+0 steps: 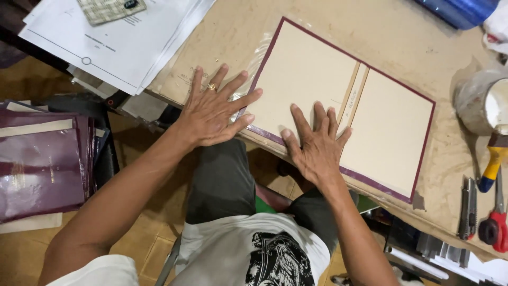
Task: Applying a protective plastic cover to a folder by gluing the edges and smoothing the film.
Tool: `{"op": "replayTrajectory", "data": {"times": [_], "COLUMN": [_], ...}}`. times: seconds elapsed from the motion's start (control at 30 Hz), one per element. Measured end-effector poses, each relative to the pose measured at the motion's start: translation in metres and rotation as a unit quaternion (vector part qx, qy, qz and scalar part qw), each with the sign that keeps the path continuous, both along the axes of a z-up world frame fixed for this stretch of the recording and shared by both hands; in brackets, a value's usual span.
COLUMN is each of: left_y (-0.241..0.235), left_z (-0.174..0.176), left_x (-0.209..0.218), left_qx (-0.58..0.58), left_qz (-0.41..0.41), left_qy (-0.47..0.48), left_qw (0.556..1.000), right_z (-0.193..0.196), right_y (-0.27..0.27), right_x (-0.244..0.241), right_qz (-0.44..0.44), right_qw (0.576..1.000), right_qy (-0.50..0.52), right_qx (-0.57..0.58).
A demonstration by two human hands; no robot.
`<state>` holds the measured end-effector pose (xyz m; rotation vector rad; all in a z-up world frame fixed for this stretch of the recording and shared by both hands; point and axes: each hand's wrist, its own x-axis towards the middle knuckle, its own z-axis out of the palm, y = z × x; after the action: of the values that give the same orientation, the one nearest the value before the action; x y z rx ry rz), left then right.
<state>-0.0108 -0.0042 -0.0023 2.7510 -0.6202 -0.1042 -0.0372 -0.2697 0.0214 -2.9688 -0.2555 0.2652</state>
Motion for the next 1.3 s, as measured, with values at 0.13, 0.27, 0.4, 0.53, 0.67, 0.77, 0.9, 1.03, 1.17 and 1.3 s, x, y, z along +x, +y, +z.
{"op": "replayTrajectory", "data": {"times": [0.13, 0.27, 0.4, 0.53, 0.67, 0.77, 0.9, 1.03, 1.17, 1.3], "left_y": [0.003, 0.003, 0.006, 0.007, 0.006, 0.008, 0.004, -0.007, -0.058, -0.122], "left_z": [-0.003, 0.003, -0.004, -0.005, -0.005, -0.012, -0.003, 0.003, 0.0, -0.006], "left_x": [0.002, 0.005, 0.001, 0.003, 0.002, 0.0, 0.001, 0.005, 0.003, -0.004], "left_qx": [0.013, 0.029, 0.015, -0.006, -0.003, -0.009, -0.012, 0.023, 0.03, -0.088], "left_qz": [-0.01, -0.018, -0.025, -0.026, -0.022, -0.025, -0.015, -0.022, 0.034, -0.08], "left_qy": [-0.018, -0.015, -0.041, -0.046, -0.044, -0.051, -0.043, -0.062, -0.056, -0.092], "left_qw": [1.0, 0.999, 0.999, 0.999, 0.999, 0.998, 0.999, 0.998, 0.997, 0.989], "right_z": [0.016, 0.007, 0.006, 0.006, 0.019, 0.009, -0.001, -0.027, -0.051, -0.037], "right_y": [0.029, 0.035, 0.037, 0.04, 0.053, 0.051, 0.045, 0.034, 0.015, 0.004], "right_x": [-0.004, 0.004, 0.004, 0.004, 0.001, 0.001, 0.007, 0.009, -0.013, -0.034], "right_qz": [-0.039, -0.034, -0.03, -0.046, -0.058, -0.056, -0.068, -0.064, 0.083, 0.138], "right_qw": [0.999, 0.999, 0.999, 0.999, 0.997, 0.998, 0.997, 0.995, 0.94, 0.902], "right_qy": [-0.001, -0.001, 0.004, 0.005, 0.016, 0.018, 0.002, -0.072, -0.245, -0.29], "right_qx": [0.02, 0.01, 0.011, 0.024, 0.047, 0.035, 0.035, 0.03, 0.221, 0.288]}}
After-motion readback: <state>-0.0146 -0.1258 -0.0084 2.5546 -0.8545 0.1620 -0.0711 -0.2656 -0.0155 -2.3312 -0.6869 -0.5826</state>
